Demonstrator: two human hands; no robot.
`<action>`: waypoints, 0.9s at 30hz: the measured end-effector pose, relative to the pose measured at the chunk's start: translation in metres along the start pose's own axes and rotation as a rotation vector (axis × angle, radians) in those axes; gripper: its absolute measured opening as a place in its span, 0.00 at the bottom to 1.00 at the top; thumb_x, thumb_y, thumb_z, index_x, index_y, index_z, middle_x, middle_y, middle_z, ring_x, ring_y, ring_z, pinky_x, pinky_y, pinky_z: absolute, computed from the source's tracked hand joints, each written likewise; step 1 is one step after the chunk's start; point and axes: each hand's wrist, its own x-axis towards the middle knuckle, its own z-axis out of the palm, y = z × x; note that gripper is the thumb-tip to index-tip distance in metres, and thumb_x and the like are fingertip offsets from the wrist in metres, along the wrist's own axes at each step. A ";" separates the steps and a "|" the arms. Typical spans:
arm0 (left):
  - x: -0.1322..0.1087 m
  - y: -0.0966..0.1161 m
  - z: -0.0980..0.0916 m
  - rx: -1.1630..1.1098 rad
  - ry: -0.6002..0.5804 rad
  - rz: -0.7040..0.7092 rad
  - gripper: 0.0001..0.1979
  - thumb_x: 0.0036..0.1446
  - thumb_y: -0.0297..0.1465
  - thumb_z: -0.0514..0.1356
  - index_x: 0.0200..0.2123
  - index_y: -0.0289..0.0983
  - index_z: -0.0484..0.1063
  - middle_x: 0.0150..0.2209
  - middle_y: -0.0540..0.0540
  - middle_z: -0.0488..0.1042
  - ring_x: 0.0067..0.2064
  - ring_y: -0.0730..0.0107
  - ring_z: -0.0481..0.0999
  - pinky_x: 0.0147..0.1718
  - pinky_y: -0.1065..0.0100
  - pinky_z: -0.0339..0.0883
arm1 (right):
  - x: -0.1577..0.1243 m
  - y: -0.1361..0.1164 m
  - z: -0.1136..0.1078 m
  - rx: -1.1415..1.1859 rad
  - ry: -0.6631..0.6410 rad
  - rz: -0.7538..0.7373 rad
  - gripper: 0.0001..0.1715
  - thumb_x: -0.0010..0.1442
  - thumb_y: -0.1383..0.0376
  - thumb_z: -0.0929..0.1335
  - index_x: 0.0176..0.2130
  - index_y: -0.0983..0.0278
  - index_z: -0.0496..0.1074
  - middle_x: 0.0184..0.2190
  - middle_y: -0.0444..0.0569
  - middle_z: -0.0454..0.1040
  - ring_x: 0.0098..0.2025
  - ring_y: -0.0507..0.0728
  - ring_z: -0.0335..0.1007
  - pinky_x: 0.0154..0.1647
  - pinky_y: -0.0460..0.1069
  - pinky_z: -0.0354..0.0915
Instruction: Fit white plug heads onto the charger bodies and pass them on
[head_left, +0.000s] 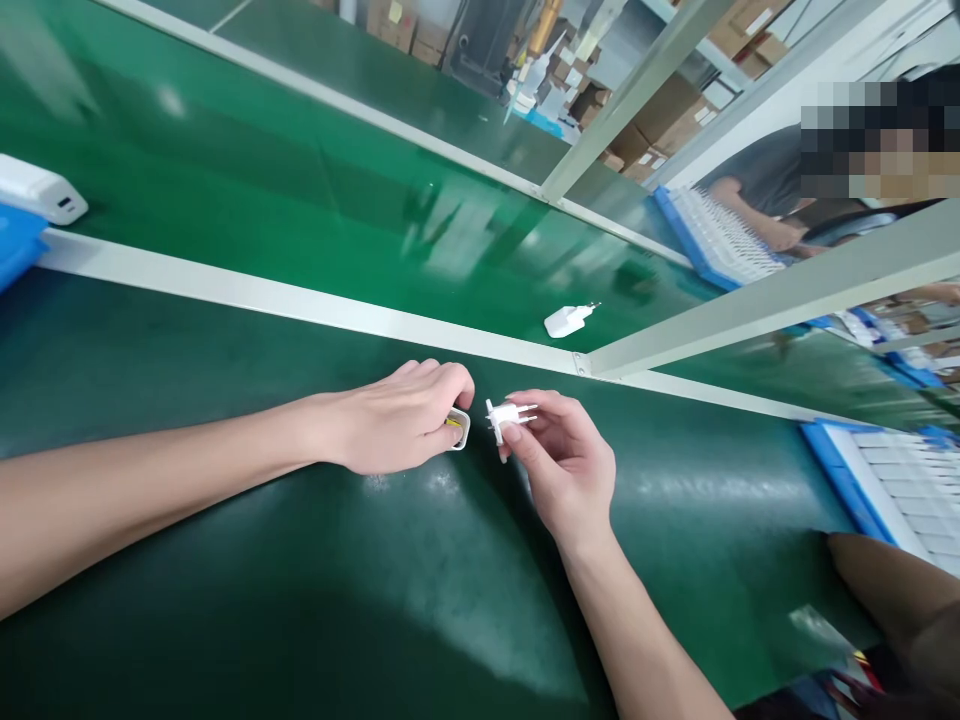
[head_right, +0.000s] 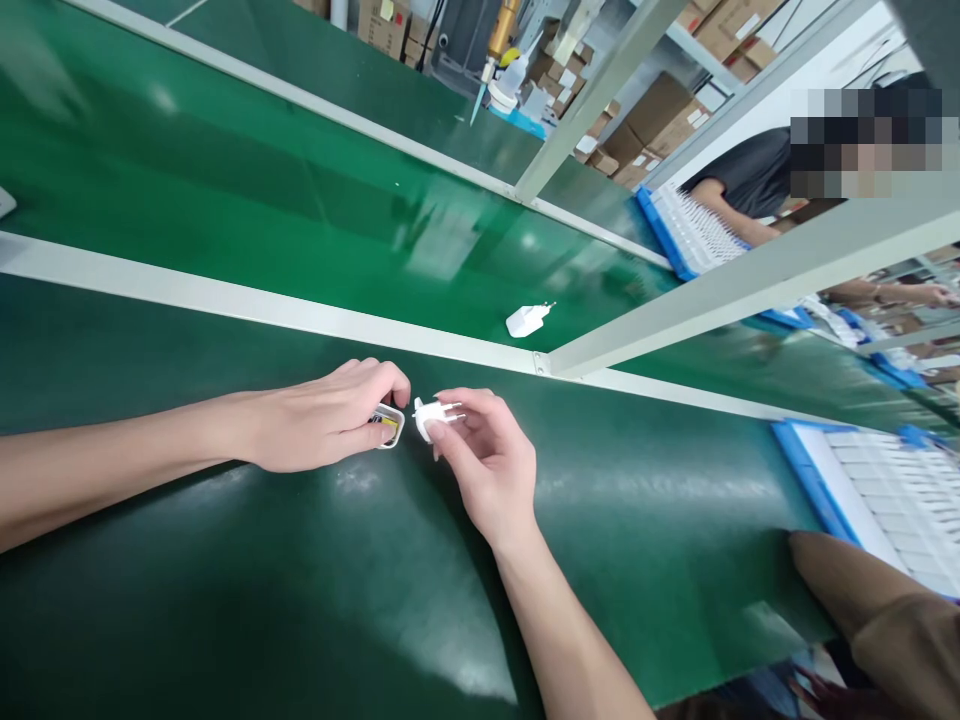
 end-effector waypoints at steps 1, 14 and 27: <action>0.000 0.000 0.001 0.002 0.005 0.010 0.10 0.67 0.39 0.50 0.45 0.41 0.62 0.42 0.45 0.71 0.44 0.59 0.69 0.41 0.61 0.61 | 0.000 0.001 0.000 0.003 -0.001 -0.003 0.11 0.61 0.62 0.75 0.45 0.58 0.76 0.36 0.45 0.74 0.27 0.51 0.70 0.27 0.50 0.72; 0.005 -0.004 0.008 0.013 0.061 0.095 0.16 0.57 0.42 0.65 0.33 0.40 0.63 0.35 0.49 0.71 0.39 0.62 0.68 0.41 0.60 0.60 | -0.005 -0.015 0.004 -0.390 -0.178 -0.221 0.09 0.65 0.68 0.72 0.46 0.56 0.77 0.40 0.49 0.75 0.37 0.56 0.73 0.35 0.52 0.72; 0.005 -0.007 0.013 0.048 0.128 0.146 0.14 0.58 0.38 0.65 0.34 0.38 0.63 0.36 0.50 0.71 0.39 0.65 0.68 0.42 0.62 0.60 | -0.005 -0.009 0.005 -0.448 -0.215 -0.292 0.08 0.67 0.69 0.70 0.46 0.59 0.76 0.41 0.49 0.72 0.38 0.54 0.70 0.36 0.50 0.69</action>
